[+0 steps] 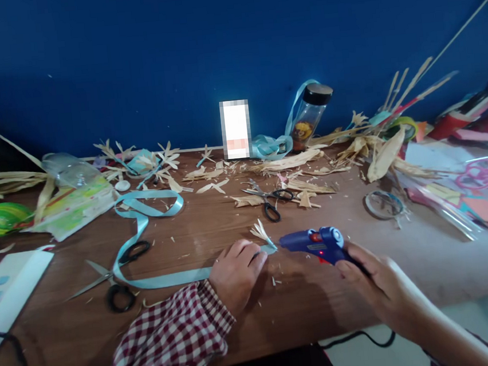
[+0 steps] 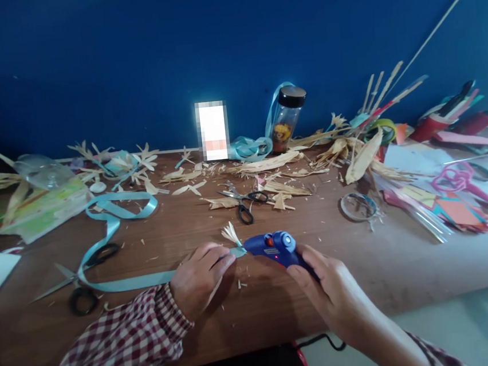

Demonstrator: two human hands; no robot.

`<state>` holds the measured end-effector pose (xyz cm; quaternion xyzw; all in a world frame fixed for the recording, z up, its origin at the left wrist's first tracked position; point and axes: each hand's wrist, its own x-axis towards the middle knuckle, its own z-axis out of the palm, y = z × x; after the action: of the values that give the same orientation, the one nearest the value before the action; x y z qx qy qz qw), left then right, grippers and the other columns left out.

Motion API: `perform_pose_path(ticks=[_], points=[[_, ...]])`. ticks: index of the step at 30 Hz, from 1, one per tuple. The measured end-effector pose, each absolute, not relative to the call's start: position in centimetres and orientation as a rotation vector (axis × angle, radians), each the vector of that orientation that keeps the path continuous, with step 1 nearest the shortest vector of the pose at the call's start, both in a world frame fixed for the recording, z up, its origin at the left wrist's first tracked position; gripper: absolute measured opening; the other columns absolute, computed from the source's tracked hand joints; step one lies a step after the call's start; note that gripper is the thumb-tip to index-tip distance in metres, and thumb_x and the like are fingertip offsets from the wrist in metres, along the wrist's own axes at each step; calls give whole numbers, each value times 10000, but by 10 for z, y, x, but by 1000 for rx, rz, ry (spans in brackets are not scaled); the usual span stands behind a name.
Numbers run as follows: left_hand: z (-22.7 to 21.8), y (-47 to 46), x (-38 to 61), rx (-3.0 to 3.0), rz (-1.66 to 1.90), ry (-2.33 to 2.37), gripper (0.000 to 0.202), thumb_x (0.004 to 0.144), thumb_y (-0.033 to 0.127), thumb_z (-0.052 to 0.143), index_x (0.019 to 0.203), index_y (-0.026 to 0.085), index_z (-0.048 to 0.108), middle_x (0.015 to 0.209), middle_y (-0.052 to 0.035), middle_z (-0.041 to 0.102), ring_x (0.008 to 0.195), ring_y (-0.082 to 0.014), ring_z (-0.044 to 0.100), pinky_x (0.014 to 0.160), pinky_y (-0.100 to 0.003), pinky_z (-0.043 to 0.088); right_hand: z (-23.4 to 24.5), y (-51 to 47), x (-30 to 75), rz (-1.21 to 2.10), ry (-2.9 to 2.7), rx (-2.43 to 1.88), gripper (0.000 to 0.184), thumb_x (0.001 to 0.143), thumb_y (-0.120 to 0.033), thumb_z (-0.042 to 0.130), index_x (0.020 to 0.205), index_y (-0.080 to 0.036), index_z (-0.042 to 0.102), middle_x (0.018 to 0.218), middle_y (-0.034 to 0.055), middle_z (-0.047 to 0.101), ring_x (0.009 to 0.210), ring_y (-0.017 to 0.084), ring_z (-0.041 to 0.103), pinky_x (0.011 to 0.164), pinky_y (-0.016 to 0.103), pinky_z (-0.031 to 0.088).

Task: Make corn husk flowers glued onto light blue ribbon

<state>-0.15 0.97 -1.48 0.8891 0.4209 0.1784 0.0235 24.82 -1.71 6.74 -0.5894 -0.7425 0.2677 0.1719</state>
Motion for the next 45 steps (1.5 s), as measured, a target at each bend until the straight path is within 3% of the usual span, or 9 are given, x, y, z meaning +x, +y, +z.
perform_pose_path(ticks=[3, 7, 17, 22, 32, 37, 41, 45], points=[[-12, 9, -1, 2755, 545, 1298, 186, 899, 238, 471, 1047, 197, 578, 1010, -50, 623, 999, -225, 510, 777, -364, 442, 62, -14, 241, 794, -2133, -1618, 231, 915, -314, 403, 1052, -191, 543, 740, 11, 634, 625, 158, 572, 574, 238, 430], [-9, 9, -1, 2754, 551, 1289, 188, 891, 262, 482, 1034, 189, 580, 1002, -64, 614, 994, -225, 510, 775, -367, 434, 60, -12, 241, 823, -2174, -1587, 215, 918, -316, 391, 977, -179, 546, 803, 45, 650, 698, 177, 600, 620, 256, 442], [-15, 10, -1, 2769, 628, 1311, 169, 899, 202, 465, 1011, 199, 593, 991, -33, 635, 963, -207, 525, 764, -342, 445, 65, -14, 243, 757, -2168, -1615, 267, 923, -336, 386, 1085, -178, 527, 768, 27, 638, 632, 165, 582, 596, 249, 439], [-10, 10, -1, 2734, 573, 1312, 203, 904, 292, 459, 1035, 201, 584, 1003, -44, 624, 962, -218, 519, 767, -370, 443, 55, -12, 239, 753, -2202, -1577, 246, 917, -339, 383, 1011, -176, 542, 833, 64, 657, 725, 198, 618, 628, 271, 452], [-12, 9, -2, 2725, 557, 1322, 181, 891, 234, 486, 1032, 212, 596, 1012, -31, 632, 976, -225, 522, 766, -364, 457, 65, -21, 259, 784, -2164, -1640, 249, 917, -347, 394, 1054, -187, 527, 877, 51, 646, 768, 190, 613, 670, 269, 460], [-15, 11, -3, 2779, 575, 1291, 180, 869, 195, 514, 1026, 202, 602, 1006, -39, 641, 958, -228, 539, 763, -363, 466, 59, -24, 281, 517, -2026, -1745, 284, 910, -348, 390, 1110, -187, 512, 846, 49, 635, 734, 191, 595, 668, 282, 460], [-16, 12, -3, 2815, 717, 1292, 166, 863, 200, 507, 982, 198, 623, 983, -55, 649, 955, -244, 547, 756, -375, 465, 41, -14, 308, 17, -1951, -1819, 316, 884, -305, 390, 1121, -136, 511, 1015, 133, 616, 916, 257, 576, 786, 359, 456], [-20, 14, -5, 2874, 696, 1252, 245, 882, 144, 436, 1040, 195, 616, 1000, -69, 644, 954, -250, 547, 741, -373, 463, 25, 1, 340, -372, -1900, -2032, 343, 860, -276, 409, 1135, -101, 516, 1011, 166, 608, 940, 307, 548, 817, 425, 443]])
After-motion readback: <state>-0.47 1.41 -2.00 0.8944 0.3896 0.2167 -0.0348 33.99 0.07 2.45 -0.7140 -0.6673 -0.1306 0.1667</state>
